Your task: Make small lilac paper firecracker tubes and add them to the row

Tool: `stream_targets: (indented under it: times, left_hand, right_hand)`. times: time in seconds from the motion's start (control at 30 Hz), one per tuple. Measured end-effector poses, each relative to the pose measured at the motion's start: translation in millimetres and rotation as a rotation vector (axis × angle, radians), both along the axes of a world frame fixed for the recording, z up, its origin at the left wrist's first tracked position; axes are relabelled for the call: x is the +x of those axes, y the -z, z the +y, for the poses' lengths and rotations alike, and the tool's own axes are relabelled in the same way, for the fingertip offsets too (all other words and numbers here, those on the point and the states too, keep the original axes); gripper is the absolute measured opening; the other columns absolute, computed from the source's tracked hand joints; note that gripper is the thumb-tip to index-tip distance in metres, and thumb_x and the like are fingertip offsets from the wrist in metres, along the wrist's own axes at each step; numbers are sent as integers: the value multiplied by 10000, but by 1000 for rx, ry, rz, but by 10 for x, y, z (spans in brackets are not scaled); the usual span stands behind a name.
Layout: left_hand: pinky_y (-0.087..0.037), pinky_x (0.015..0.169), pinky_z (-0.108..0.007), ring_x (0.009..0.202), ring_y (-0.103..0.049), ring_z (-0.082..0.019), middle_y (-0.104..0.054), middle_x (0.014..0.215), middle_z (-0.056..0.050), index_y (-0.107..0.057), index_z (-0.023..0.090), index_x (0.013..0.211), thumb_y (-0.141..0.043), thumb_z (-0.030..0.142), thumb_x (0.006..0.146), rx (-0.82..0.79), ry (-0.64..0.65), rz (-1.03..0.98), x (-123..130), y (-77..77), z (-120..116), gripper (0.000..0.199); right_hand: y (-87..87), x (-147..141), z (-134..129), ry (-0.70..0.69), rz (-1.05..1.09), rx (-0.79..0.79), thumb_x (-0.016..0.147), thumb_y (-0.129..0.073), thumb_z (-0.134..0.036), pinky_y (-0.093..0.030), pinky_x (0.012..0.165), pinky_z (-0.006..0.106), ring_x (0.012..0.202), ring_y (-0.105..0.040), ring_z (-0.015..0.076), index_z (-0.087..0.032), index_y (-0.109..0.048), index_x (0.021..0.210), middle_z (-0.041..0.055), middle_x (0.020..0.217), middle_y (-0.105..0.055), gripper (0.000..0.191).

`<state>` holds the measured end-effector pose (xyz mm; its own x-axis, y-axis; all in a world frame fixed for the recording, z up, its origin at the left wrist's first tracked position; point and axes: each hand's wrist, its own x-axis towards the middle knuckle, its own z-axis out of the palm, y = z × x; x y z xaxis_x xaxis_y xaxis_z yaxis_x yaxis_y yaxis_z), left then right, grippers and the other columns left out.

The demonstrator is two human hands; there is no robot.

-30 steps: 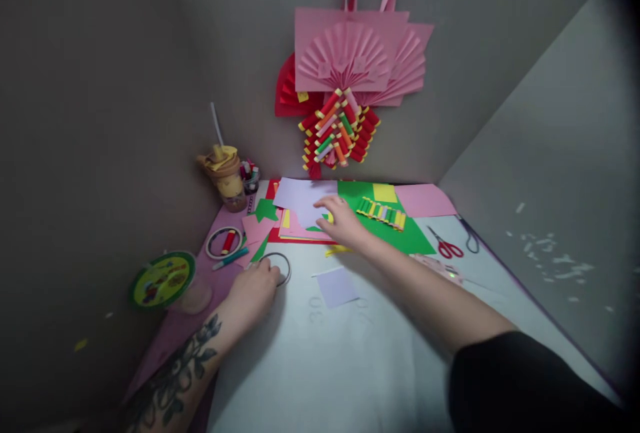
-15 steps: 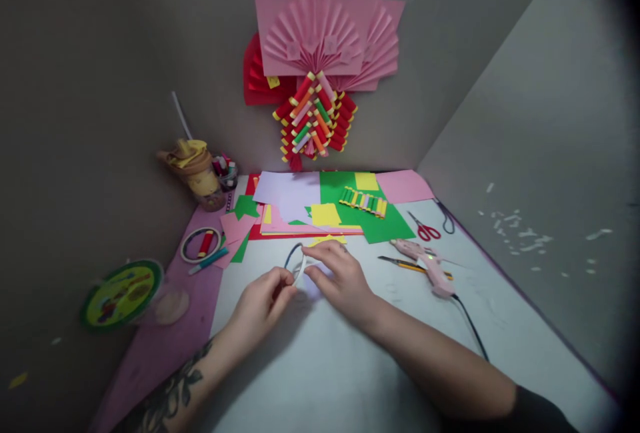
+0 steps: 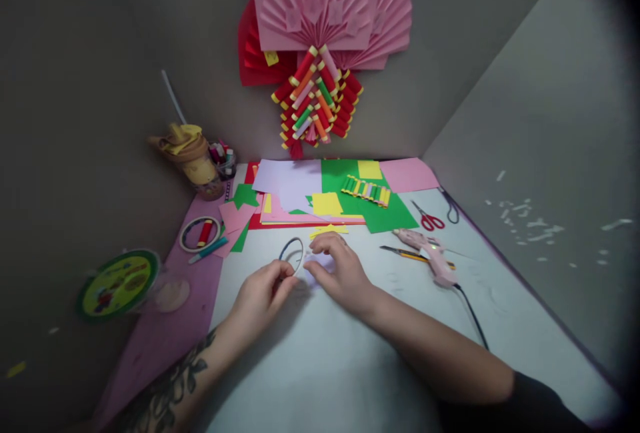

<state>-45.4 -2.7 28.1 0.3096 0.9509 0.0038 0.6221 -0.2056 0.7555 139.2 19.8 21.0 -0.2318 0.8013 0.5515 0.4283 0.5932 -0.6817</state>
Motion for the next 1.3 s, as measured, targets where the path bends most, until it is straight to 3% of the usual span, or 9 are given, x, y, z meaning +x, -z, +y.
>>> stream_targets:
  times: [0.47,0.67,0.77,0.87,0.93,1.03,1.1,1.2,1.3]
  left_hand:
    - [-472,729,-268,766,-637,-177,-706,859,-67,-682,173,938,-445,302,867,102,-8,76,-130,78,68,279]
    - [-480,678,-255,742,-639,-177,-716,836,-66,-712,161,870,-503,286,816,148,-146,3,-165,77,85,249]
    - [-477,623,-241,709,-641,-176,-720,800,-56,-713,142,851,-527,345,800,129,-307,-74,-237,31,129,280]
    - [-481,634,-241,726,-648,-179,-720,807,-49,-702,137,900,-502,361,813,165,-445,-21,-359,12,207,312]
    - [-485,657,-258,742,-656,-193,-723,829,-63,-704,146,903,-501,333,812,173,-382,173,-412,30,237,291]
    - [-504,684,-317,800,-668,-241,-710,962,-113,-675,159,1013,-539,306,799,107,-160,450,-376,73,199,293]
    - [-510,768,-331,925,-649,-242,-660,1113,-120,-617,174,1127,-530,290,821,180,-62,396,-292,92,131,338]
    - [-475,895,-305,1073,-583,-195,-591,1217,-103,-586,196,1153,-460,242,878,355,101,135,-154,107,47,306]
    - [-510,793,-262,954,-612,-155,-568,1191,-106,-588,198,1116,-473,213,878,369,159,6,-60,130,29,265]
  right_hand:
    - [-8,140,151,114,-26,-9,803,-558,-147,-444,789,342,857,-552,183,-215,-607,780,41,823,-588,86]
    - [-135,185,135,115,45,-34,801,-544,-159,-436,782,336,839,-553,182,-215,-586,729,35,802,-578,101]
    - [-228,227,106,30,70,-47,804,-533,-162,-435,744,323,800,-546,174,-212,-560,717,31,784,-570,104]
    - [-317,373,115,114,149,-61,810,-525,-173,-425,712,314,767,-527,166,-209,-526,699,27,771,-546,117]
    - [-341,494,120,166,169,-92,802,-540,-177,-419,695,302,775,-523,163,-206,-521,695,26,786,-539,113]
    - [-309,612,65,48,89,-190,789,-550,-159,-413,684,289,807,-535,165,-201,-530,698,28,802,-557,103]
    - [-265,628,-17,-62,28,-259,784,-544,-133,-412,684,284,821,-541,162,-198,-539,702,33,830,-567,105]
    - [-224,606,-151,-157,-1,-322,775,-547,-108,-415,695,279,840,-541,157,-197,-554,716,42,887,-560,106]
    - [-240,597,-230,-209,18,-340,780,-556,-119,-422,737,293,850,-540,159,-197,-557,721,44,898,-552,98]
